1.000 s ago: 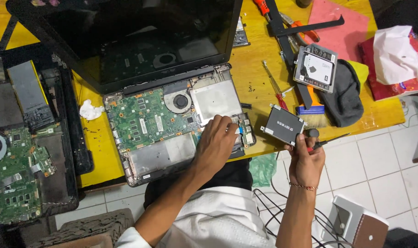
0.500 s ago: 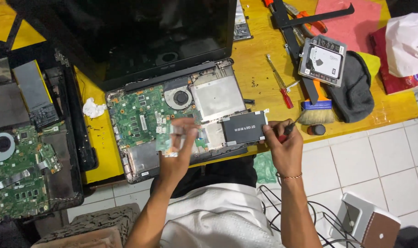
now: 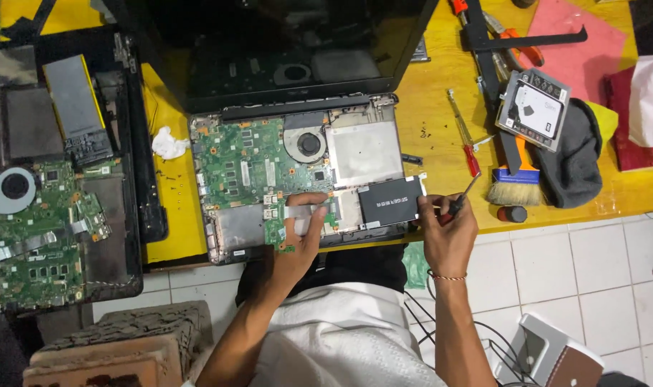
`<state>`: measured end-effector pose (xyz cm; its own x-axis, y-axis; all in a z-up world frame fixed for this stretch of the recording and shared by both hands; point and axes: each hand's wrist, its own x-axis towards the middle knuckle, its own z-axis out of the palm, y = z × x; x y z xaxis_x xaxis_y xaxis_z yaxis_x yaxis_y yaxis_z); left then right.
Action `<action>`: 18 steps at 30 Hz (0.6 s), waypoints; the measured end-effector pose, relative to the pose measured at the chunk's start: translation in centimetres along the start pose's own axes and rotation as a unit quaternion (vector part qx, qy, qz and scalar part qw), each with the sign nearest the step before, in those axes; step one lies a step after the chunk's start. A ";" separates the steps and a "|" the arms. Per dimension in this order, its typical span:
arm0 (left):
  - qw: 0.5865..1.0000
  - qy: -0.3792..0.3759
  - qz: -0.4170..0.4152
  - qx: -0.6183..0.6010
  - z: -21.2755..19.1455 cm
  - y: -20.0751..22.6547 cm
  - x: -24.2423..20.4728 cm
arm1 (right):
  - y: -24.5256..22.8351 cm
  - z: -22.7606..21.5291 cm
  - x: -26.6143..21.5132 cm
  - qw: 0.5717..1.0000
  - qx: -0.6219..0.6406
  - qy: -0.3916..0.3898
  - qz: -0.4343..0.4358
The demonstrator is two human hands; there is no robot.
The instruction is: The person uses a screwdriver to remove screws from the cooling fan and hard drive of a disassembled laptop. They then detach the fan and hard drive from the motherboard and place them on the workbench.
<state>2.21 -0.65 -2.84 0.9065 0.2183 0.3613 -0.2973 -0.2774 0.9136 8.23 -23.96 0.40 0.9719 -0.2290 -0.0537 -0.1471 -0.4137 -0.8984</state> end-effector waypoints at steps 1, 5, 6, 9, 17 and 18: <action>1.000 0.001 0.000 -0.001 0.1 0.5 0.0 | 0.9 -0.1 0.1 1.000 -0.001 0.000 -0.002; 0.991 0.031 -0.084 -0.095 0.7 0.9 -0.4 | 3.8 -0.6 0.6 0.997 -0.074 0.021 -0.032; 0.991 0.031 -0.089 -0.096 0.7 0.6 -0.5 | 4.4 -0.6 0.8 0.998 -0.056 0.015 -0.027; 0.989 0.029 -0.098 -0.104 0.8 -0.3 -1.4 | 4.0 -0.2 0.2 1.000 -0.017 0.019 -0.015; 0.997 0.010 -0.068 -0.017 0.2 1.1 0.0 | -0.4 1.6 -2.6 0.990 -0.122 0.055 -0.048; 0.993 0.037 -0.094 -0.064 0.3 1.7 0.3 | -0.5 1.5 -2.9 0.985 -0.150 0.067 -0.059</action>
